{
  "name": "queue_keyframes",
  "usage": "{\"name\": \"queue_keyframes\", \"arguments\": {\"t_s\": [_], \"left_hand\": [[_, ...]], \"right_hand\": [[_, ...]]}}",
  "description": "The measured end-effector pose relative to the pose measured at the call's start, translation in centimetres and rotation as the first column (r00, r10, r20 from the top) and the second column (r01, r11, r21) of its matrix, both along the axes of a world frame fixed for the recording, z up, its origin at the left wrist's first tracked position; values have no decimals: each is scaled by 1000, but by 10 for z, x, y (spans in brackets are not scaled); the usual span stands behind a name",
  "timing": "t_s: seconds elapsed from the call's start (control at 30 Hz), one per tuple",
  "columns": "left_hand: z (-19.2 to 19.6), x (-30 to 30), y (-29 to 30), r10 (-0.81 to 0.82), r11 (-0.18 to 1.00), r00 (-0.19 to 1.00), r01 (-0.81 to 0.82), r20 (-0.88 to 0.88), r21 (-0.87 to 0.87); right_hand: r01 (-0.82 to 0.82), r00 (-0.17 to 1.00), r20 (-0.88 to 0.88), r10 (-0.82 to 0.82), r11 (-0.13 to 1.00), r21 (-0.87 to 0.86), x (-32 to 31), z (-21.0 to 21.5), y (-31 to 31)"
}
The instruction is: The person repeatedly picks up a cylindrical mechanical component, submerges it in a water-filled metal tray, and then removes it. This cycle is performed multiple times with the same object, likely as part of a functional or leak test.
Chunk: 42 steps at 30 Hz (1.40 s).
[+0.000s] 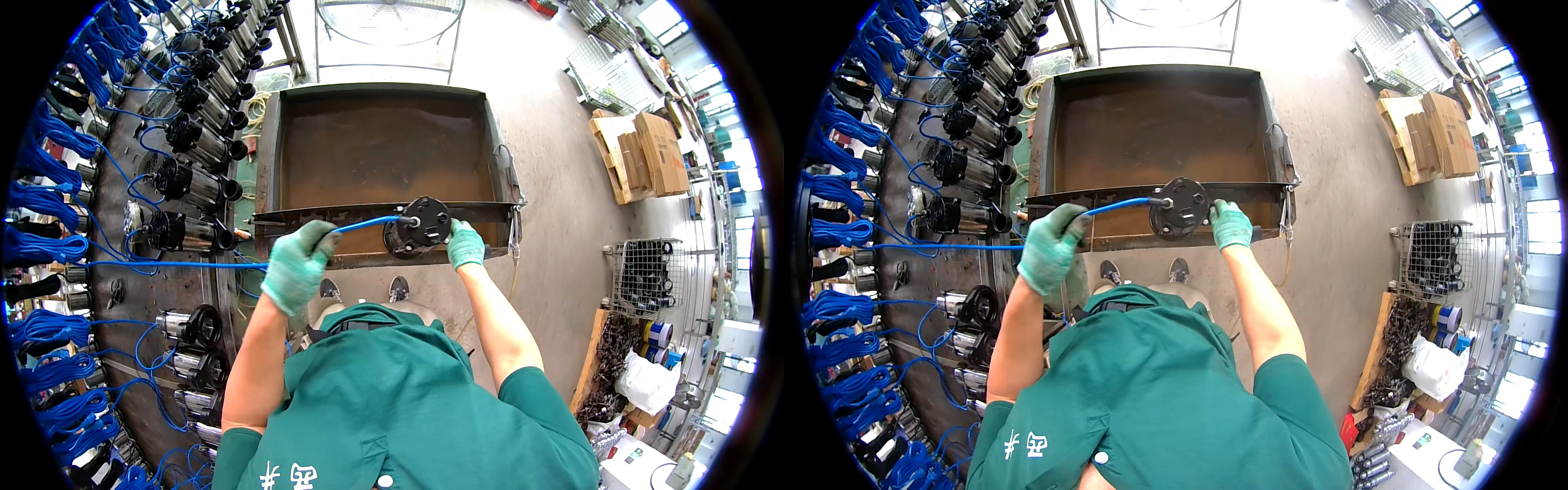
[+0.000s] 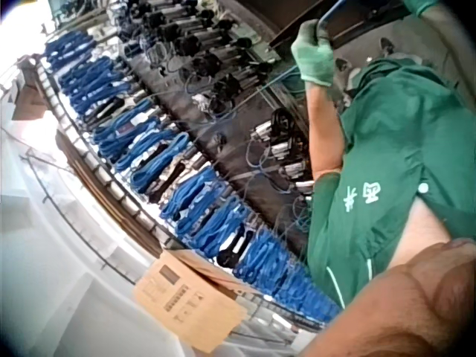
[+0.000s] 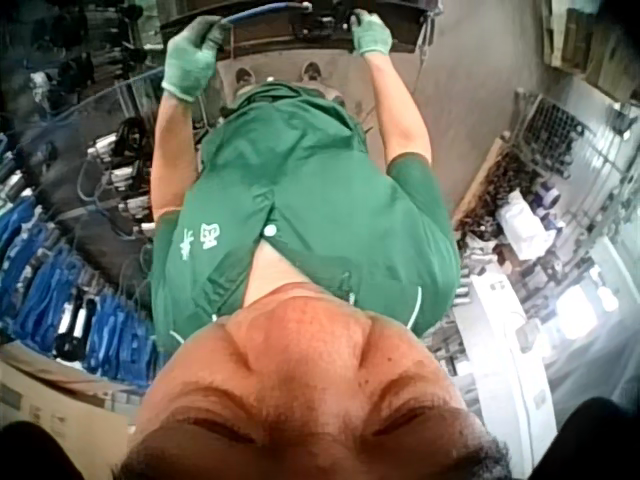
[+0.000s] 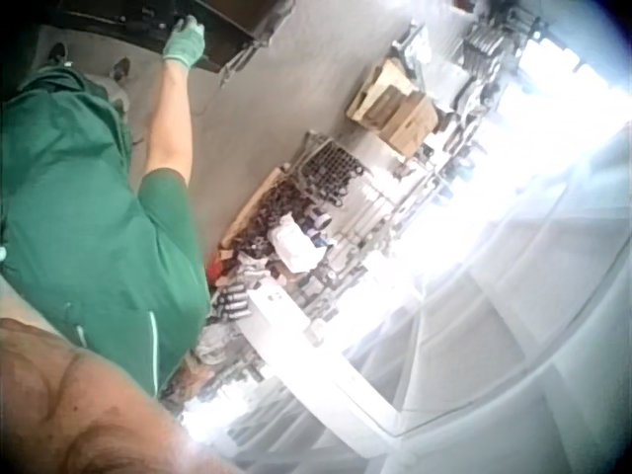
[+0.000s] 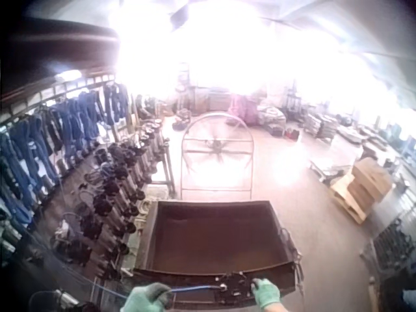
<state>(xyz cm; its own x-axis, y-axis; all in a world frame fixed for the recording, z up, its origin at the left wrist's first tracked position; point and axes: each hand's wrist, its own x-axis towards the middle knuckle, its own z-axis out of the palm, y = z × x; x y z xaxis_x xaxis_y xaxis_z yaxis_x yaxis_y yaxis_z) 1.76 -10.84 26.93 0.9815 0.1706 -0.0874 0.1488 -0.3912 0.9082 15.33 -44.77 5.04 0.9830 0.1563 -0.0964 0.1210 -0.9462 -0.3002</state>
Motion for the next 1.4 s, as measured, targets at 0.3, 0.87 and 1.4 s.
{"name": "queue_keyframes", "arguments": {"t_s": [0.3, 0.87, 1.4], "left_hand": [[8, -10, 3, -21, 992, 999, 24, -27, 121], [-48, -113, 116, 607, 779, 794, -599, -11, -184], [20, -223, 349, 763, 503, 567, -822, 310, 267]], "right_hand": [[4, 1000, 11, -5, 997, 71, 0, -3, 16], [26, 743, -581, 331, 854, 519, 5, 114, 99], [-112, 424, -671, 609, 770, 628, -147, 148, 469]]}}
